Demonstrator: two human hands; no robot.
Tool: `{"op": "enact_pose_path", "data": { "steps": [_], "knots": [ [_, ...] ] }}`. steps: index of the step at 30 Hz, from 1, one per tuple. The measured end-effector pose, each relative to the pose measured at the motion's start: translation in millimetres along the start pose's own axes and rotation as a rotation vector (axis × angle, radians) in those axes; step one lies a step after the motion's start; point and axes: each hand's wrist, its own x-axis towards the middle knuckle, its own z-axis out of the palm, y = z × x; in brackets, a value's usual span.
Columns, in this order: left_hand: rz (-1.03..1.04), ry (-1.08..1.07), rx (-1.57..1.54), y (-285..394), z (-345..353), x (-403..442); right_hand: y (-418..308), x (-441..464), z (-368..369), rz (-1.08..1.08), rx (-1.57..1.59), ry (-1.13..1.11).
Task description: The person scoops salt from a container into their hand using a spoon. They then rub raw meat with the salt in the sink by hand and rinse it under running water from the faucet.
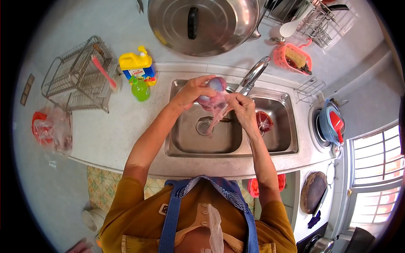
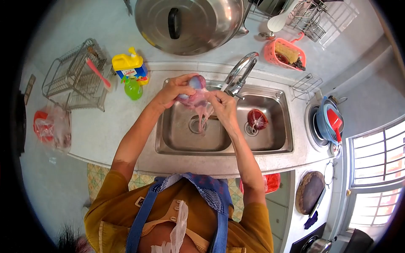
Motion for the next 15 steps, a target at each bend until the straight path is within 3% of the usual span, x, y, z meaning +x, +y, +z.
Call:
{"op": "enact_pose_path", "data": {
  "steps": [7, 9, 11, 14, 15],
  "knots": [
    [-0.03, 0.087, 0.105, -13, -1, -16, 5, -16, 4, -0.03, -0.144, 0.048],
    [-0.043, 0.123, 0.166, -14, -4, -21, 8, -18, 1, -0.107, -0.028, 0.094],
    [0.01, 0.163, 0.085, -10, -9, -27, 15, -17, -9, -0.027, 0.105, 0.093],
    [-0.003, 0.149, 0.005, -5, -19, -37, 24, -18, -20, 0.054, -0.05, 0.074],
    [-0.01, 0.153, 0.006, 0, -18, -39, 32, -16, -18, -0.008, -0.148, 0.015]
  ]
}}
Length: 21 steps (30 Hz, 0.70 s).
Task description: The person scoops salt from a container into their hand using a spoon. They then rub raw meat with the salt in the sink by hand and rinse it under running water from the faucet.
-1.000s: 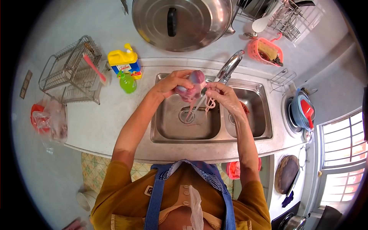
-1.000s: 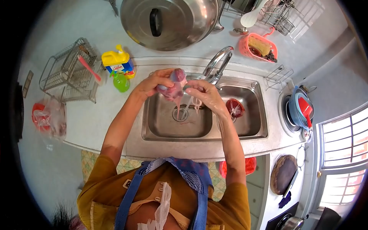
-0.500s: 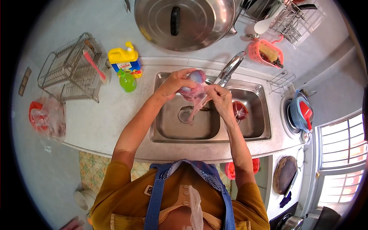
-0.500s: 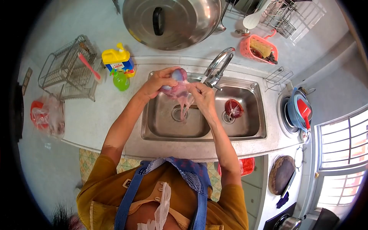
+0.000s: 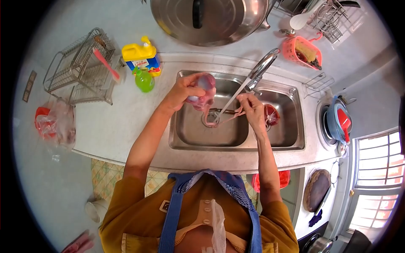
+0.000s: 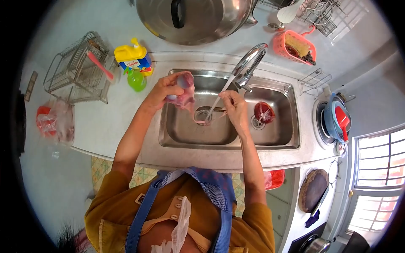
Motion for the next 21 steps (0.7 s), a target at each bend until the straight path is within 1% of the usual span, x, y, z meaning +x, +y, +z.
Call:
{"op": "enact_pose_path", "data": {
  "steps": [1, 2, 3, 4, 6, 8, 10, 11, 12, 13, 15, 16, 17, 19, 21],
  "knots": [
    [0.01, -0.022, -0.017, 7, 3, -3, 8, 1, 2, -0.063, -0.097, -0.053],
    [0.011, -0.043, -0.04, 6, 4, -7, 17, -1, 2, -0.042, -0.093, -0.056],
    [0.032, -0.046, -0.02, 0, -1, -5, 18, -4, 3, -0.019, -0.184, -0.135],
    [0.003, -0.041, -0.028, -5, -5, -7, 21, -7, 5, 0.001, -0.273, -0.217],
    [0.078, -0.083, -0.011, -4, -9, -8, 35, -12, 5, 0.015, -0.259, -0.245],
    [0.06, -0.112, -0.027, -3, -12, -9, 33, -13, 2, -0.057, -0.488, -0.311],
    [0.087, -0.105, -0.051, -1, -13, -11, 32, -14, 0, -0.075, -0.456, -0.316],
    [0.088, -0.103, -0.067, 0, -13, -11, 29, -15, -4, -0.055, -0.516, -0.362],
    [0.084, -0.101, -0.068, 1, -14, -11, 19, -15, -6, -0.036, -0.577, -0.406],
    [0.099, -0.084, -0.075, 0, -14, -11, 9, -18, -7, -0.106, -0.649, -0.367],
    [0.112, -0.066, -0.085, 1, -19, -10, -13, -19, -17, -0.135, -0.665, -0.368],
    [0.066, -0.124, -0.116, 1, -22, -10, -26, -19, -22, -0.166, -0.68, -0.367],
    [0.025, -0.184, -0.145, 2, -25, -10, -44, -18, -27, -0.165, -0.679, -0.369],
    [0.013, -0.212, -0.202, -4, -23, -10, -77, -16, -36, -0.248, -0.572, -0.348],
    [0.018, -0.249, -0.246, -13, -19, -5, -91, -13, -39, -0.26, -0.536, -0.347]
  ]
}}
